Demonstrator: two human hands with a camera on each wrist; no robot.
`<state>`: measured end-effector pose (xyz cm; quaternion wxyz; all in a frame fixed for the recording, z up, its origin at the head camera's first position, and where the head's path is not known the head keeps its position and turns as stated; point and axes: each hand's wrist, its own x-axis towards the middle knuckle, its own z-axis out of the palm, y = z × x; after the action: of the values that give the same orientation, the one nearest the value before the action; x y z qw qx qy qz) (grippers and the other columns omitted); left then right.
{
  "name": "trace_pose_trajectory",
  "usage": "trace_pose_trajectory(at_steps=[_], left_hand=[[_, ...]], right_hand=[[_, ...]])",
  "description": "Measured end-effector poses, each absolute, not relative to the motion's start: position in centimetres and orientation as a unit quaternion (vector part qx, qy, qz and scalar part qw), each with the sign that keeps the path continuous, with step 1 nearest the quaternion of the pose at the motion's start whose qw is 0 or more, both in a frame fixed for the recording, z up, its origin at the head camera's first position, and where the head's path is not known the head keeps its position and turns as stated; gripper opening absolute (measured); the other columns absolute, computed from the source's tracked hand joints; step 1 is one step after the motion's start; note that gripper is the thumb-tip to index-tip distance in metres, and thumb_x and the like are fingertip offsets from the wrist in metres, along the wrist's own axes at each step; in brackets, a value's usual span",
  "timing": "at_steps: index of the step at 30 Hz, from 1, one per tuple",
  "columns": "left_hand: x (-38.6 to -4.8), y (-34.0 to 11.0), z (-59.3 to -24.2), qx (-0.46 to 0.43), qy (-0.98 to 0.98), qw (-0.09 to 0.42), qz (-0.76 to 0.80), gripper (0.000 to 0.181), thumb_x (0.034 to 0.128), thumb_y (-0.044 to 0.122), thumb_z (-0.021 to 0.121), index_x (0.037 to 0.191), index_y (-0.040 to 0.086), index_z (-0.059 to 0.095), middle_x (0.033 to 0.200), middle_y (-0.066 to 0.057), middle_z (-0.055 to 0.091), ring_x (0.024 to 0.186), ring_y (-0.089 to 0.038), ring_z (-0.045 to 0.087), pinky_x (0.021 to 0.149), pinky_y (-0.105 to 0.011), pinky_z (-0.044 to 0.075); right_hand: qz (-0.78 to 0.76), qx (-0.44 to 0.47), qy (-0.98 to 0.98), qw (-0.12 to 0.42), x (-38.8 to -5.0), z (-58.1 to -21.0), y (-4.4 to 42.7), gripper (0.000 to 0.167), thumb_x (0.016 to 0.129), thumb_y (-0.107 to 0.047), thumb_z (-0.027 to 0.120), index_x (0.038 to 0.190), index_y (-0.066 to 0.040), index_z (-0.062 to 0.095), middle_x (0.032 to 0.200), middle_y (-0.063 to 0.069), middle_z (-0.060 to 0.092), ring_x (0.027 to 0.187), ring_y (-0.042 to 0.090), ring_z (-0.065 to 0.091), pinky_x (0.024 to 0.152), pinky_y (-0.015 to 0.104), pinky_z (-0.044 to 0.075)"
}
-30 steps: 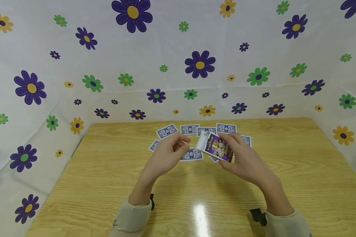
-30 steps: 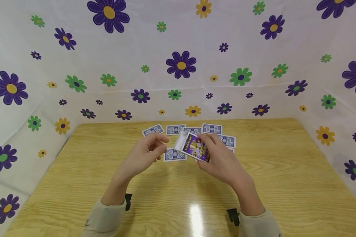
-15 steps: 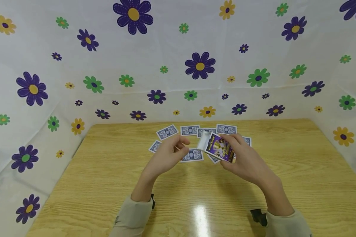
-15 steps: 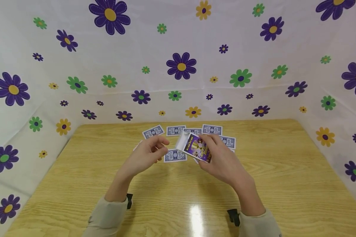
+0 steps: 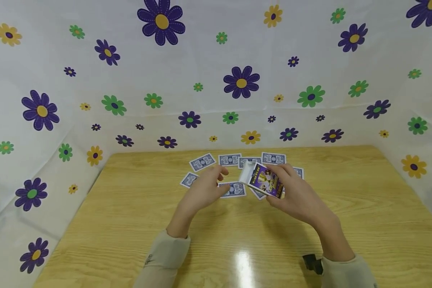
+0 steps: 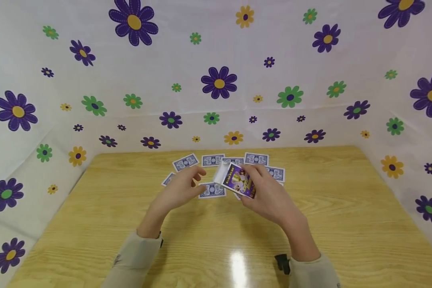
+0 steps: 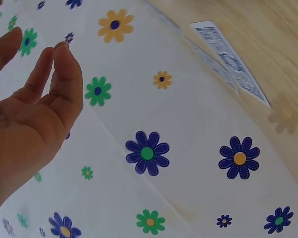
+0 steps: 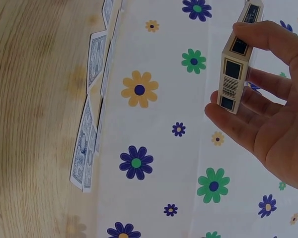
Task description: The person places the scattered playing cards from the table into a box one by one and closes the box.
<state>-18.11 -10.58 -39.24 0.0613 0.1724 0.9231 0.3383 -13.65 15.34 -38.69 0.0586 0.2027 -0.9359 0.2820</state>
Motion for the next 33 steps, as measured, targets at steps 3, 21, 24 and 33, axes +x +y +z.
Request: trace_pose_trajectory(at_steps=[3, 21, 24, 33], left_hand=[[-18.8, -10.5, -40.0, 0.165, 0.938, 0.080, 0.293, 0.042, 0.0909, 0.016, 0.071, 0.130, 0.006, 0.057, 0.122, -0.017, 0.058, 0.104, -0.028, 0.060, 0.080, -0.037, 0.055], [-21.8, -9.2, -42.8, 0.156, 0.964, 0.148, 0.158, 0.061, 0.0769, 0.007, 0.075, 0.133, 0.011, 0.053, 0.127, -0.017, 0.051, 0.114, -0.031, 0.051, 0.093, -0.047, 0.049], [-22.0, -9.2, -43.2, 0.157, 0.966, 0.143, 0.147, 0.060, 0.0772, 0.010, 0.078, 0.132, 0.011, 0.054, 0.126, -0.017, 0.052, 0.115, -0.033, 0.051, 0.094, -0.050, 0.048], [-22.6, -9.3, -43.9, 0.151, 0.963, 0.152, 0.164, 0.059, 0.0766, 0.016, 0.083, 0.129, 0.009, 0.055, 0.122, -0.016, 0.052, 0.115, -0.033, 0.051, 0.096, -0.049, 0.048]], right_hand=[[0.282, 0.208, -0.935, 0.061, -13.7, -38.7, 15.2, 0.076, 0.081, -0.016, 0.079, 0.147, -0.006, 0.043, 0.132, 0.015, 0.049, 0.098, 0.022, 0.054, 0.076, 0.033, 0.051], [0.281, 0.213, -0.934, 0.064, -13.7, -38.8, 15.2, 0.077, 0.081, -0.016, 0.079, 0.147, -0.006, 0.042, 0.133, 0.015, 0.049, 0.096, 0.021, 0.054, 0.074, 0.031, 0.050], [0.282, 0.212, -0.933, 0.065, -13.8, -38.8, 15.2, 0.077, 0.081, -0.016, 0.079, 0.147, -0.006, 0.042, 0.133, 0.015, 0.049, 0.097, 0.021, 0.054, 0.075, 0.031, 0.050], [0.284, 0.207, -0.934, 0.061, -13.7, -38.7, 15.3, 0.075, 0.081, -0.016, 0.078, 0.147, -0.006, 0.043, 0.131, 0.015, 0.050, 0.096, 0.021, 0.053, 0.074, 0.031, 0.050]])
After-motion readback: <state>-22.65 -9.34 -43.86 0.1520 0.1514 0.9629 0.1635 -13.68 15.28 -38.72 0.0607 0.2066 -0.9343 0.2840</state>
